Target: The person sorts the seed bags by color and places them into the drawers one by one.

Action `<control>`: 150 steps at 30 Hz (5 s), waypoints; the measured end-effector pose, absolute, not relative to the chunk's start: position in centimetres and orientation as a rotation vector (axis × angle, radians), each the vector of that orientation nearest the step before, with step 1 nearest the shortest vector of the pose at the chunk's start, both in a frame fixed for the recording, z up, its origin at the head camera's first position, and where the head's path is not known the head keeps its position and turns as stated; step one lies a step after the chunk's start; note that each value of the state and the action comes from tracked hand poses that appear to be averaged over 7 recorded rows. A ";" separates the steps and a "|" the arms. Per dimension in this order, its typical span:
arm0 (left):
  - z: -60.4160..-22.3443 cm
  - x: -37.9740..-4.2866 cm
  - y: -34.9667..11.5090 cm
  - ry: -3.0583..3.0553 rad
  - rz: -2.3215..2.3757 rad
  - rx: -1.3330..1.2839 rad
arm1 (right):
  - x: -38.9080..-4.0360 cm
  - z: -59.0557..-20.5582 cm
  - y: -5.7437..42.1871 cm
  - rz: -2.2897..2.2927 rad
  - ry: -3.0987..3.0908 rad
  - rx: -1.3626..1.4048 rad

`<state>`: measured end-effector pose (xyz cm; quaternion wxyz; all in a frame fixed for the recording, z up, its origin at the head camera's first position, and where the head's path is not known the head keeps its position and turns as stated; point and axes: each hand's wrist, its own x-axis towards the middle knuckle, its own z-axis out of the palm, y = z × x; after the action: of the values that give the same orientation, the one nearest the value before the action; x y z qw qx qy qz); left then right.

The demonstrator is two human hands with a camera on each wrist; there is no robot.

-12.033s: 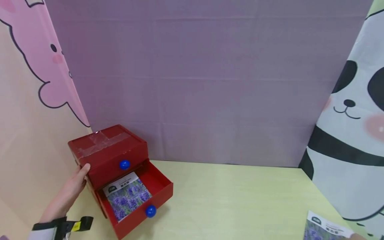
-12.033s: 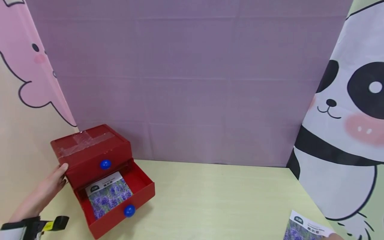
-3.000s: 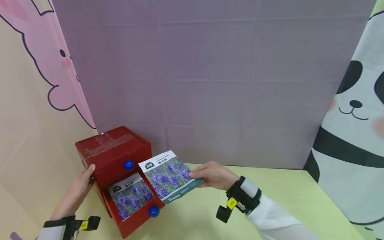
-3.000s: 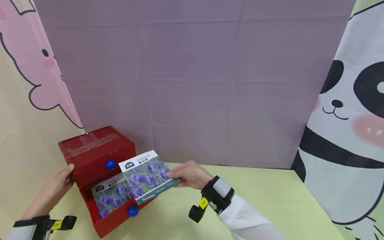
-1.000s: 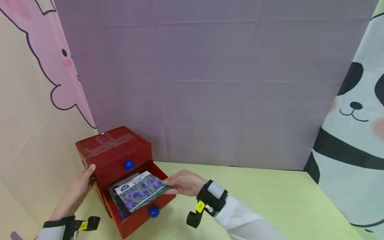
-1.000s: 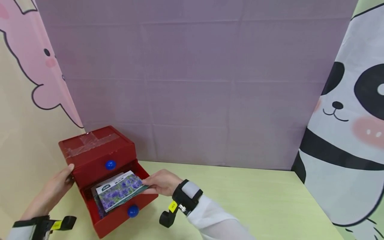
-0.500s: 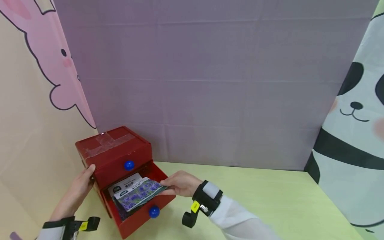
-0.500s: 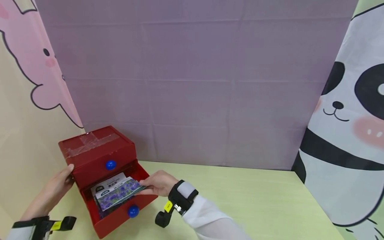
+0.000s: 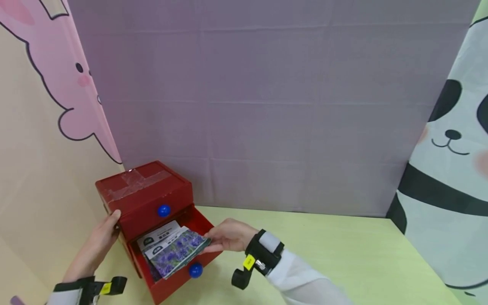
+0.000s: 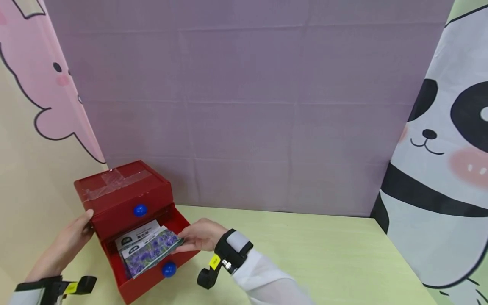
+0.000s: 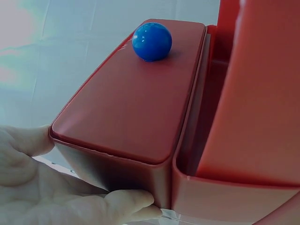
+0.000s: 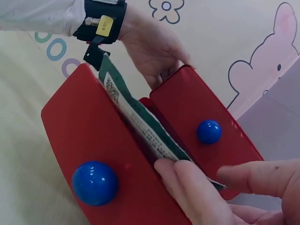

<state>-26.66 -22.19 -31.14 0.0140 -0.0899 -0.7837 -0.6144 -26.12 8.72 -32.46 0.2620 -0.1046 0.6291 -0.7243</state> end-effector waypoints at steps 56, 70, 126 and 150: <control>-31.1 -26.7 -22.4 -2.438 -1.892 -0.282 | -25.7 -32.1 6.2 -1.980 2.192 -0.257; -31.1 -26.6 -22.3 -2.428 -1.906 -0.302 | -24.3 -32.5 6.8 -2.126 2.388 -0.208; -31.2 -26.4 -22.3 -2.436 -1.862 -0.332 | -21.7 -39.6 4.7 -2.293 1.919 -0.104; -31.3 -25.5 -21.7 -2.447 -1.912 -0.331 | -21.1 -39.4 4.3 -2.342 1.957 -0.066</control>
<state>-25.54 -21.70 -31.25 0.0093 -0.1060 -0.7836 -0.6121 -21.06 4.34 -39.40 0.0446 -0.0216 0.6404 -0.7664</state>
